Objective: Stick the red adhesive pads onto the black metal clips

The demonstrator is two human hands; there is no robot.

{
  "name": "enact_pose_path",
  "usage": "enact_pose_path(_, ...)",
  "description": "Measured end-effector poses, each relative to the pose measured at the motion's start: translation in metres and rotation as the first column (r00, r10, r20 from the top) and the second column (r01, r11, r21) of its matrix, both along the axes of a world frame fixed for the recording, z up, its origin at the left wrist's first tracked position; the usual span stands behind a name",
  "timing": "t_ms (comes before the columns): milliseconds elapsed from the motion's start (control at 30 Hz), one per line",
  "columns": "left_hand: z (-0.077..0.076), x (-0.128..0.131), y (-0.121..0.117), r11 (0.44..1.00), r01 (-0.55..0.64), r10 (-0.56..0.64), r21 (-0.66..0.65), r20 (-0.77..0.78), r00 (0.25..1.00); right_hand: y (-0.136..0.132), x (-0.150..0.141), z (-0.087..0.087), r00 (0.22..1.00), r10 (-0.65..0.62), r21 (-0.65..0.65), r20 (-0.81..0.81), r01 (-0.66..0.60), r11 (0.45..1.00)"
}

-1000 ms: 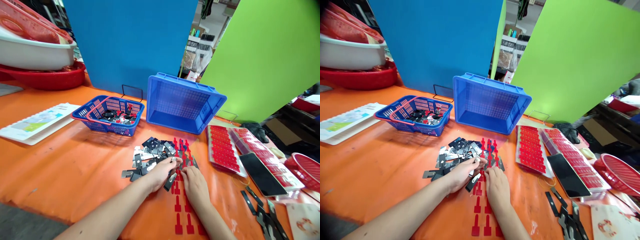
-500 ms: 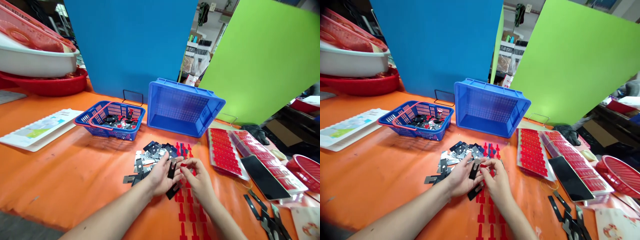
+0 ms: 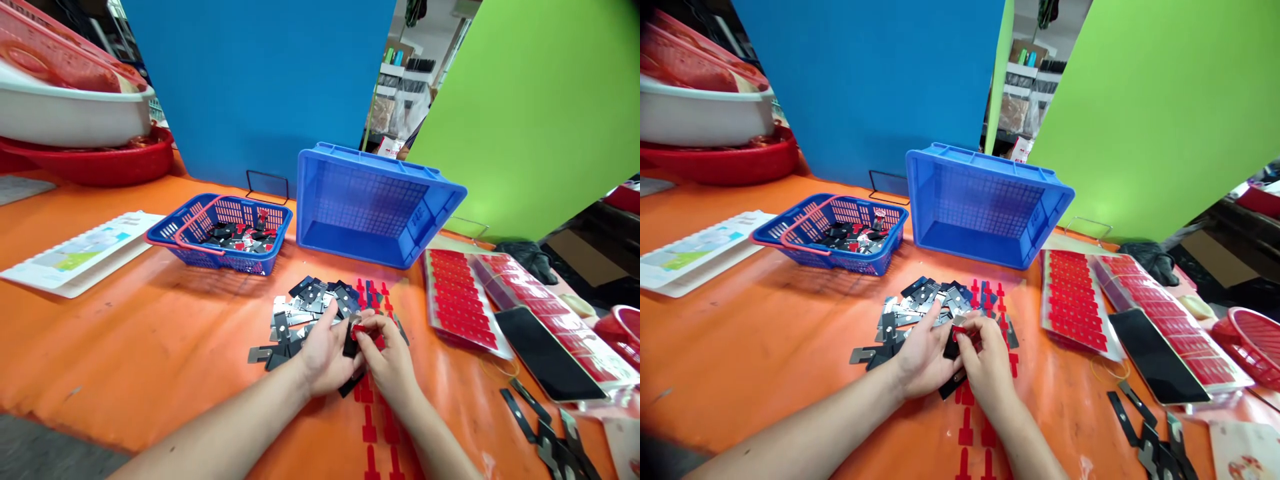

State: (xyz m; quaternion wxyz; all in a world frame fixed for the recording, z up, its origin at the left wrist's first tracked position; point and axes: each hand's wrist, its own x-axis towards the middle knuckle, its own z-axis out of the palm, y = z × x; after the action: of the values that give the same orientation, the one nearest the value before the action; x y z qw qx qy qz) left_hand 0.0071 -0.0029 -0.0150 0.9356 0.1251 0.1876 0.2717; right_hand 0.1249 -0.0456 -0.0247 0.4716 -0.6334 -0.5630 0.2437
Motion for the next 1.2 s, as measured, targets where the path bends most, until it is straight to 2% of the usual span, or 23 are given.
enact_pose_path(133,-0.005,0.003,0.001,1.0,-0.024,0.024,-0.008,-0.013,1.0,0.0,0.004,-0.002,0.977,0.018,0.003,-0.212,-0.017,1.0)
enact_pose_path(267,-0.006,0.004,0.001,0.996,-0.088,0.091,0.031,-0.119,0.989,0.001,0.019,0.0,0.928,-0.079,0.054,-0.364,0.106,0.993)
enact_pose_path(300,-0.005,0.004,0.0,0.991,-0.101,0.114,0.086,-0.166,0.98,0.001,0.023,0.001,0.919,-0.105,0.051,-0.379,0.135,0.99)
enact_pose_path(367,-0.003,0.002,0.0,0.956,-0.092,0.174,0.278,-0.288,0.942,0.001,0.027,0.003,0.909,-0.123,0.041,-0.398,0.151,0.988)
enact_pose_path(433,0.001,0.0,0.001,0.869,-0.028,0.262,0.495,-0.411,0.873,0.001,0.028,0.004,0.909,-0.115,0.039,-0.401,0.143,0.989)
enact_pose_path(500,0.004,-0.001,0.001,0.793,0.046,0.327,0.607,-0.489,0.809,0.0,0.026,0.005,0.916,-0.106,0.039,-0.388,0.131,0.991)
enact_pose_path(533,0.005,-0.002,0.002,0.785,0.068,0.326,0.615,-0.504,0.8,0.0,0.025,0.004,0.92,-0.104,0.038,-0.377,0.127,0.991)
enact_pose_path(600,0.006,-0.002,0.001,0.821,0.07,0.266,0.566,-0.489,0.831,0.0,0.022,0.004,0.93,-0.102,0.032,-0.353,0.121,0.992)
enact_pose_path(700,0.005,-0.001,0.0,0.894,0.049,0.125,0.445,-0.353,0.927,0.0,0.021,0.003,0.937,-0.085,0.01,-0.338,0.094,0.995)
enact_pose_path(767,0.003,0.0,-0.002,0.911,0.059,0.06,0.408,-0.273,0.96,0.0,0.02,0.003,0.941,-0.07,0.005,-0.33,0.076,0.997)
enact_pose_path(967,0.003,0.001,-0.003,0.884,0.107,0.016,0.454,-0.259,0.966,-0.002,0.018,-0.002,0.974,0.011,-0.05,-0.226,-0.023,0.999)
enact_pose_path(1200,0.003,-0.003,-0.002,0.876,0.155,-0.023,0.458,-0.28,0.96,-0.004,0.016,0.0,0.995,0.045,-0.033,-0.093,-0.048,0.998)
